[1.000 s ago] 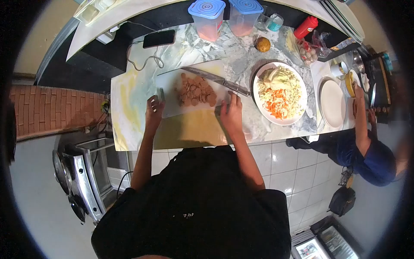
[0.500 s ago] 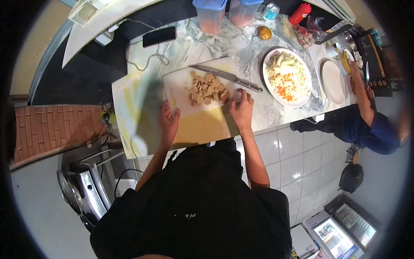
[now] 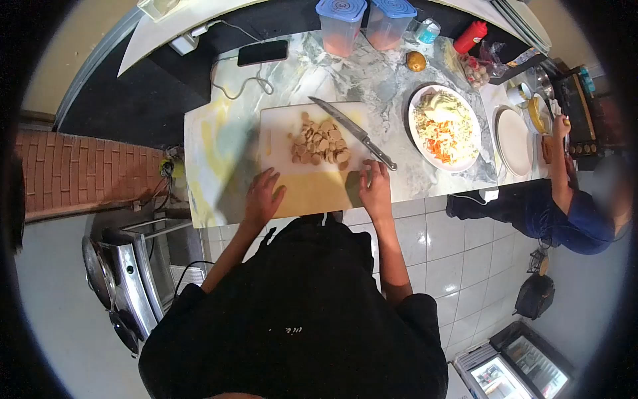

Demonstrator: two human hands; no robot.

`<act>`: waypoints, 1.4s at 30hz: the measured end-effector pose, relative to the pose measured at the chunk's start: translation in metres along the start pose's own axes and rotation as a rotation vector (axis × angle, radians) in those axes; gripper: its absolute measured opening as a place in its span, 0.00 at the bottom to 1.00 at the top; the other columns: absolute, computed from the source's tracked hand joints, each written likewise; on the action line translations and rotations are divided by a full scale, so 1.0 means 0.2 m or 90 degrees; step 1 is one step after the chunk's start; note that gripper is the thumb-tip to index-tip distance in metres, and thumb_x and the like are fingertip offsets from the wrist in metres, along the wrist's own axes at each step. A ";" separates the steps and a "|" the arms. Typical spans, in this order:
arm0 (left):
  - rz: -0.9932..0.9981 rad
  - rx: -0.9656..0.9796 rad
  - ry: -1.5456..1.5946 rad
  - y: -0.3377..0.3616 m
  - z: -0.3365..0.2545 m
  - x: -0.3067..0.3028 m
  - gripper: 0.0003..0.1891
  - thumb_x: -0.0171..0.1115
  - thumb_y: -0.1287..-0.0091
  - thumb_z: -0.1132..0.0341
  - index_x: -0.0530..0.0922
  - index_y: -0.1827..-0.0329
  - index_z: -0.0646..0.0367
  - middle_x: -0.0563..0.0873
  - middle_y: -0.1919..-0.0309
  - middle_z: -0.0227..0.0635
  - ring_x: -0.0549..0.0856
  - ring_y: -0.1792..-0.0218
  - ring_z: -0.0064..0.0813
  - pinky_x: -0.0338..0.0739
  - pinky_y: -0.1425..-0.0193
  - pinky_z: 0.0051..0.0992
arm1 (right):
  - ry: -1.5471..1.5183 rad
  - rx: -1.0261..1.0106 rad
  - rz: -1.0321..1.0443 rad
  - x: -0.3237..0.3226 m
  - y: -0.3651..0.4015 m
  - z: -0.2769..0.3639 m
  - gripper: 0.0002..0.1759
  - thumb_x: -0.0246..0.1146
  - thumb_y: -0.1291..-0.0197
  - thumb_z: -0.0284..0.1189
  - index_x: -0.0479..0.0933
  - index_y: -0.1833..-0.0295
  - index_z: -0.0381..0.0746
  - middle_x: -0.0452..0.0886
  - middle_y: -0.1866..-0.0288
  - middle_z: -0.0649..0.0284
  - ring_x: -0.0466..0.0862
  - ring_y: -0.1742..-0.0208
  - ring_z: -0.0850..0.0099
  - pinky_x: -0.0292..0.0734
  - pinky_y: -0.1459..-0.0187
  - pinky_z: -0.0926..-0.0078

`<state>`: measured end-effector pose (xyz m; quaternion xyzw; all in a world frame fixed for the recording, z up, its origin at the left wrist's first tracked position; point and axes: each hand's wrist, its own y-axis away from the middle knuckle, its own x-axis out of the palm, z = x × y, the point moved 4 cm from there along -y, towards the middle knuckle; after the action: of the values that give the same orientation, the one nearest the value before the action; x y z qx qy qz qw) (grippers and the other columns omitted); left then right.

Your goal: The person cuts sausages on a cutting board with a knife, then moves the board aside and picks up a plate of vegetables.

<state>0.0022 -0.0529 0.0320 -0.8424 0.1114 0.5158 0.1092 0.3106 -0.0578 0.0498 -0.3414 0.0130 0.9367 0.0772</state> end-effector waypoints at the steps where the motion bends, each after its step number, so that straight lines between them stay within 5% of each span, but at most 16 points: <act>1: 0.065 -0.024 0.024 0.03 0.04 0.03 0.26 0.67 0.35 0.61 0.75 0.35 0.60 0.72 0.32 0.47 0.72 0.33 0.51 0.68 0.30 0.44 | 0.000 -0.002 0.002 -0.03 0.00 0.00 0.18 0.62 0.40 0.21 0.74 0.43 0.36 0.76 0.44 0.46 0.76 0.42 0.43 0.72 0.41 0.53; 7: -0.132 -0.042 0.013 -0.05 -0.07 -0.10 0.28 0.67 0.35 0.59 0.73 0.33 0.56 0.70 0.31 0.48 0.71 0.33 0.54 0.67 0.30 0.48 | 0.194 -0.149 -0.184 -0.20 -0.11 0.00 0.18 0.64 0.39 0.26 0.74 0.43 0.39 0.77 0.44 0.51 0.77 0.43 0.51 0.71 0.41 0.52; 10: -0.095 -0.160 -0.027 -0.09 -0.07 -0.04 0.31 0.68 0.36 0.58 0.71 0.30 0.54 0.68 0.29 0.48 0.70 0.33 0.56 0.67 0.29 0.49 | 0.260 -0.144 -0.121 -0.19 -0.21 -0.04 0.19 0.65 0.39 0.29 0.74 0.42 0.40 0.77 0.44 0.53 0.77 0.42 0.53 0.69 0.41 0.51; 15: -0.099 -0.161 -0.004 -0.10 -0.07 0.07 0.35 0.71 0.40 0.58 0.69 0.30 0.55 0.68 0.29 0.45 0.68 0.31 0.55 0.66 0.29 0.50 | 0.326 -0.110 0.031 -0.08 -0.29 -0.15 0.19 0.65 0.39 0.31 0.74 0.43 0.39 0.79 0.47 0.53 0.80 0.47 0.52 0.75 0.46 0.53; 22: -0.094 -0.083 -0.112 -0.17 -0.06 0.08 0.39 0.77 0.49 0.60 0.71 0.32 0.56 0.75 0.34 0.41 0.70 0.32 0.48 0.63 0.27 0.47 | 0.205 -0.133 -0.064 -0.07 -0.30 -0.24 0.14 0.62 0.37 0.27 0.72 0.48 0.32 0.79 0.54 0.44 0.80 0.51 0.43 0.76 0.48 0.49; 33: -0.084 -0.079 -0.203 -0.22 -0.05 -0.04 0.44 0.81 0.56 0.46 0.74 0.36 0.56 0.83 0.47 0.39 0.75 0.38 0.41 0.63 0.32 0.43 | 0.287 -0.070 -0.092 -0.16 -0.27 -0.32 0.24 0.65 0.39 0.33 0.69 0.40 0.36 0.74 0.48 0.49 0.77 0.48 0.49 0.75 0.49 0.49; 42: -0.042 -0.120 -0.167 -0.22 -0.09 -0.02 0.45 0.81 0.57 0.45 0.74 0.36 0.53 0.83 0.46 0.37 0.76 0.40 0.42 0.63 0.31 0.44 | 0.188 -0.105 -0.184 -0.12 -0.23 -0.35 0.19 0.63 0.39 0.32 0.74 0.44 0.37 0.74 0.52 0.50 0.75 0.50 0.50 0.69 0.49 0.52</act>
<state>0.0298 -0.0154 0.0465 -0.7774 0.0198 0.6259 0.0600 0.3801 -0.0217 0.0131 -0.4785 -0.1017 0.8535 0.1797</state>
